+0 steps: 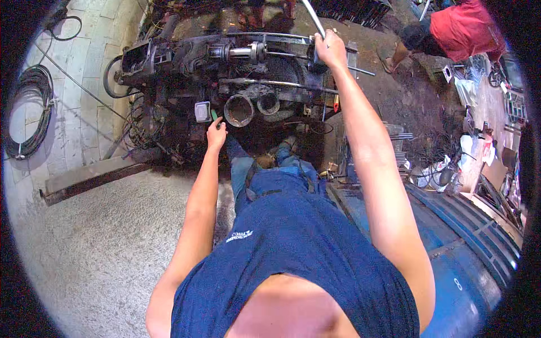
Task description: Clean and maintain an industrial metal-shaping machine using a brush and a cleaning rod.
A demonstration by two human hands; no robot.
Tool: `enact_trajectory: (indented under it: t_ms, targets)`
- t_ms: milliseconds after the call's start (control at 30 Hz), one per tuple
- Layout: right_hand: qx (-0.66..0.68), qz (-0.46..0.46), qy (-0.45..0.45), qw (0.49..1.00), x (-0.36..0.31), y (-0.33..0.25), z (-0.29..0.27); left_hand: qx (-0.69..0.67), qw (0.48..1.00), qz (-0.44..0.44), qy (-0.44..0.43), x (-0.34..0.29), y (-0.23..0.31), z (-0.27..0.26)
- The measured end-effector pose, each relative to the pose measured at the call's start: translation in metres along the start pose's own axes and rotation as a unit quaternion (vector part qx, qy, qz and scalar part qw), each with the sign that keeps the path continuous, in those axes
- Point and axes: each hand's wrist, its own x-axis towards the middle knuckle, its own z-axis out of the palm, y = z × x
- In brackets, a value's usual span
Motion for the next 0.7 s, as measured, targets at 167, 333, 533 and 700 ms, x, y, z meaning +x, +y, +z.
enact_trajectory:
  t_ms: [167,333,533,700]
  targets:
    - [-0.031,0.018,-0.008,0.999,-0.01,-0.01,-0.007,0.001,1.0,0.0,0.0,-0.007,0.01,0.0]
    - [-0.127,-0.187,0.165,0.96,-0.04,-0.034,-0.007,-0.06,0.998,-0.006,-0.009,0.002,-0.003,0.0]
    - [0.082,-0.193,0.017,0.978,-0.101,-0.037,0.029,-0.064,0.998,-0.018,-0.013,-0.001,0.005,0.0]
    - [0.065,-0.126,-0.016,0.99,-0.127,-0.018,0.046,-0.067,0.997,-0.027,-0.021,-0.005,0.008,-0.003]
